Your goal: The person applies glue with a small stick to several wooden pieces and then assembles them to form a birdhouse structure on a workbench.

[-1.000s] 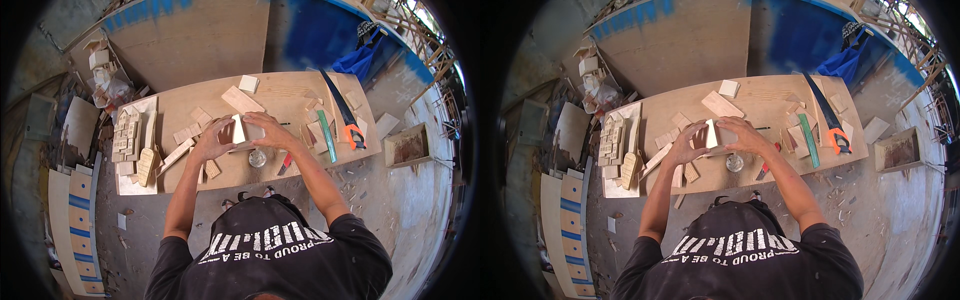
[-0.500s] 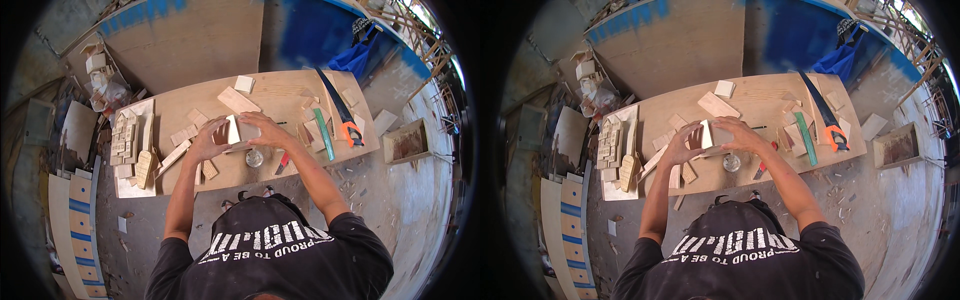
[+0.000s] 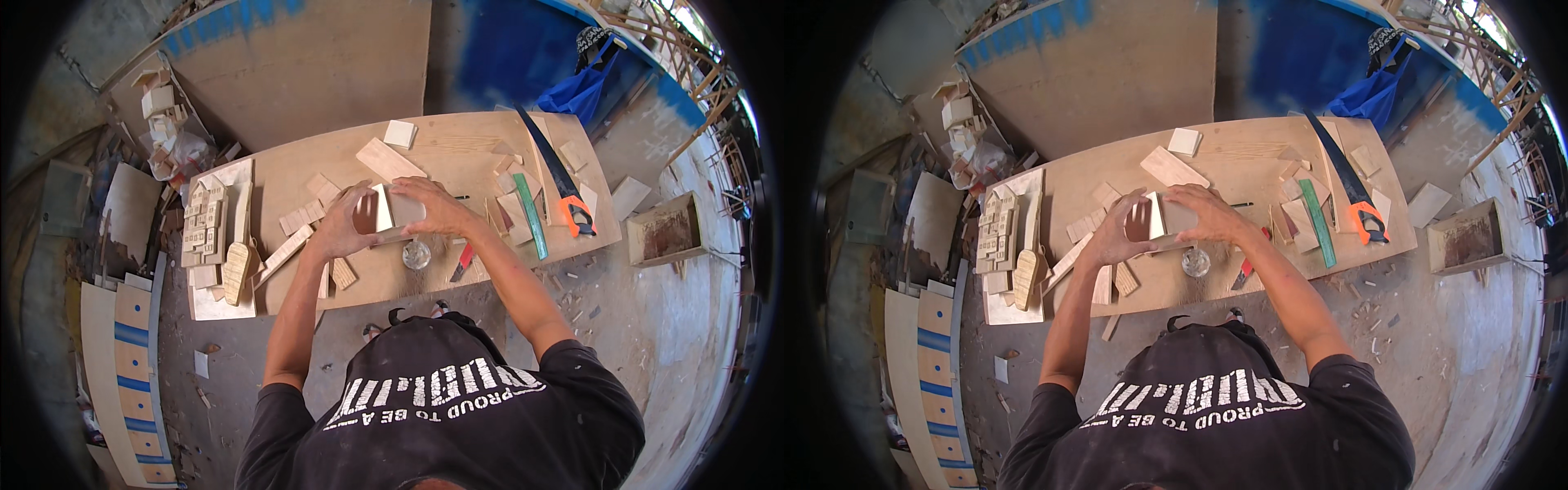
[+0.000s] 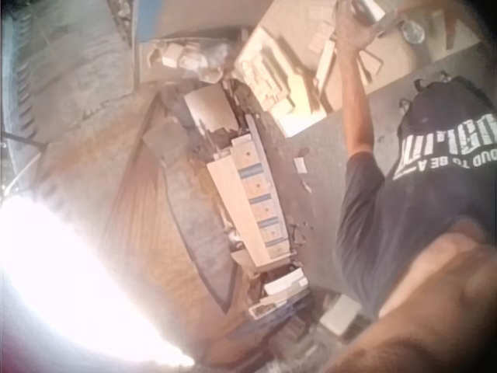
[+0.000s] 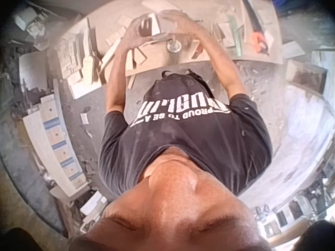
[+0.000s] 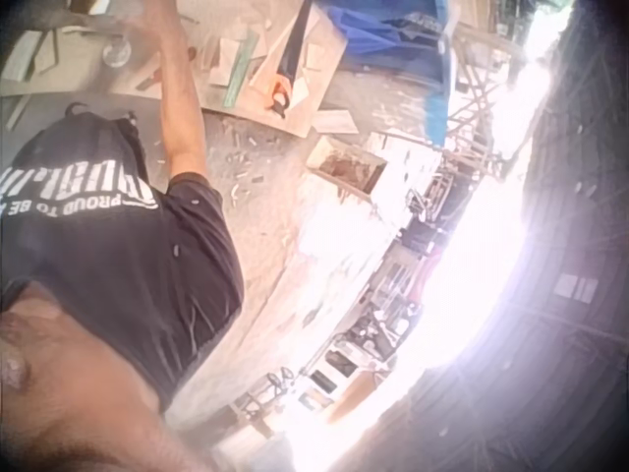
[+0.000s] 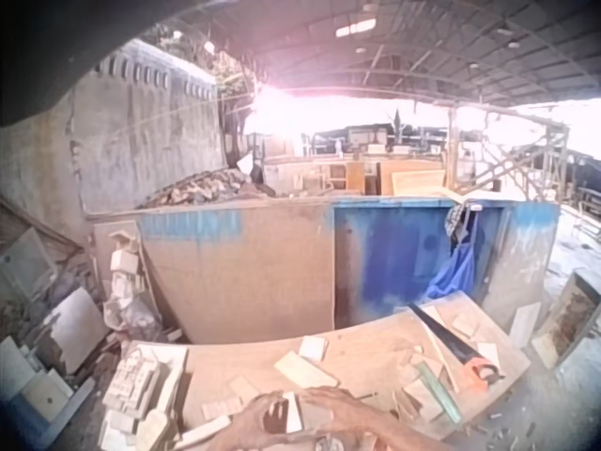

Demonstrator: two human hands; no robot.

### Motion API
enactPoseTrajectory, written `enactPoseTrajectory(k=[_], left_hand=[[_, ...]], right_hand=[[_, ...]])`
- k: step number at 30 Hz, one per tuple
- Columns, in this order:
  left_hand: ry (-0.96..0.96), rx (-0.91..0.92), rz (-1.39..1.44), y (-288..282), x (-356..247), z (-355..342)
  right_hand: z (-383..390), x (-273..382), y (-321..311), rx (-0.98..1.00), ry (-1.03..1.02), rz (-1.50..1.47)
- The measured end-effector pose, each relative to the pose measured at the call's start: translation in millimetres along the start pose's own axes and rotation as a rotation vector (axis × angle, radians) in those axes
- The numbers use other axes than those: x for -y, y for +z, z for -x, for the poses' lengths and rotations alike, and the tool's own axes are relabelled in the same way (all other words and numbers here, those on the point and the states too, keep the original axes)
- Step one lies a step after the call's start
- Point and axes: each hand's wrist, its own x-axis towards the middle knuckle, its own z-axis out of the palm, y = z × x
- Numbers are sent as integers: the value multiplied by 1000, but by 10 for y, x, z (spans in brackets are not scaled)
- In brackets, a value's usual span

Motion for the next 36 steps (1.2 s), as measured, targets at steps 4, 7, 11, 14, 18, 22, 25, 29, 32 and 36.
enactPoseTrajectory(k=[4, 7, 11, 14, 18, 22, 25, 29, 32, 36], left_hand=[[21, -73, 20, 117, -36, -53], [52, -96, -53, 193, -26, -95], [49, -104, -62, 233, -20, -105], [32, -117, -61, 244, -26, -97], [42, -113, -10, 237, -21, -119], [19, -112, -8, 225, -43, -113], [10, -102, 1, 222, -52, -139], [-14, -90, 14, 224, -34, -133], [-8, -105, -37, 230, -43, -116], [-4, -108, -27, 241, -26, -122]], right_hand=[[-86, 322, -161, 75, 187, -142], [-90, 270, -150, 41, 97, -147], [-113, 212, -125, 29, 43, -170], [-114, 163, -92, 32, 34, -167], [-108, 88, -59, 20, 26, -229], [-116, 124, -88, 40, 50, -198], [-116, 83, -73, 35, 50, -194], [-123, 106, -93, 46, 67, -186], [-138, 107, -90, 46, 44, -160], [-155, 85, -80, 36, 14, -125]])
